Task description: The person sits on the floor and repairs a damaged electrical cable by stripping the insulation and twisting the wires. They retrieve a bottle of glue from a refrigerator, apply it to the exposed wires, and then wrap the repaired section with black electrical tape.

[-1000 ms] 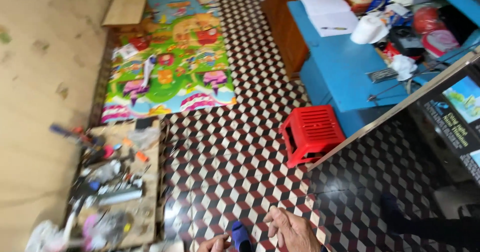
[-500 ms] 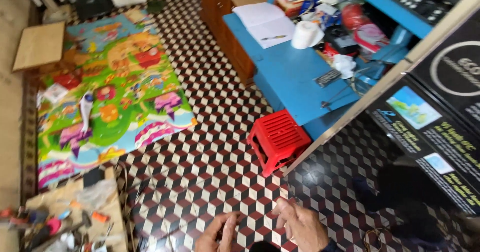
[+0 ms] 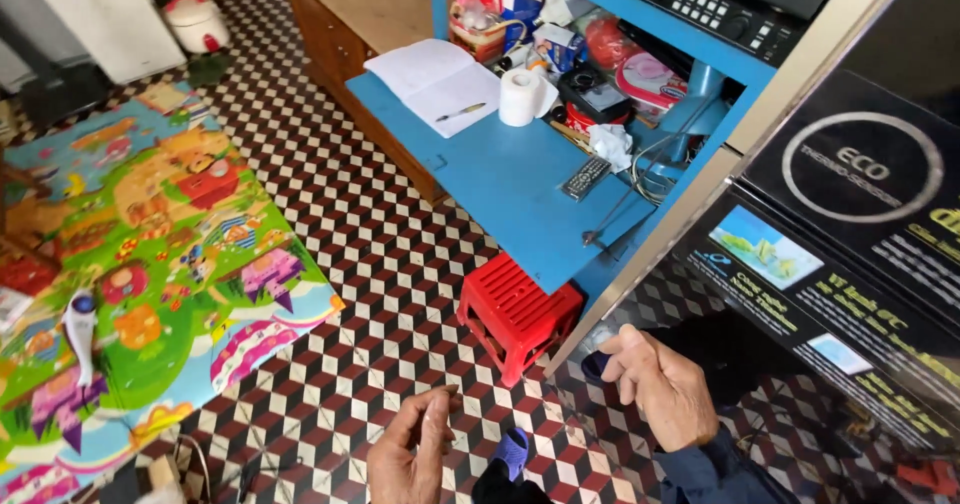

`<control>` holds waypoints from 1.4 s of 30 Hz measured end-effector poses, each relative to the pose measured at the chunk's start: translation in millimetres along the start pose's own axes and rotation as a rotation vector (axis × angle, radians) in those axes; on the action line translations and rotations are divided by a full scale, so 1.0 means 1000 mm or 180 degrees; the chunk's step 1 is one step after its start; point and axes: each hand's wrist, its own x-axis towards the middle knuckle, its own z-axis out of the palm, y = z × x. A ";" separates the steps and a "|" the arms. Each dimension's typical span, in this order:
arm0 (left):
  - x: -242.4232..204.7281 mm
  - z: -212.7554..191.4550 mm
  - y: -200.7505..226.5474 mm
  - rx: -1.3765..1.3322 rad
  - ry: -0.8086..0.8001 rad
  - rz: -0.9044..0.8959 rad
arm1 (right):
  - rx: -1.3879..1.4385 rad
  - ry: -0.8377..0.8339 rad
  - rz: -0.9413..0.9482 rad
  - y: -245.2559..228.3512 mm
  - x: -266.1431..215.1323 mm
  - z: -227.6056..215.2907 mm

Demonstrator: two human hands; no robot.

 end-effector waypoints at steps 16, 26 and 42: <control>0.150 0.103 0.057 0.0853 -0.0863 0.0268 | -0.2209 0.1075 -0.0806 0.022 0.134 0.007; 0.212 0.178 0.081 0.0897 -0.1772 0.1604 | -0.4125 0.1768 -0.0779 0.013 0.168 0.016; 0.302 0.170 0.112 0.1681 -0.3464 0.1677 | -0.3144 0.1640 0.1891 -0.017 0.103 0.096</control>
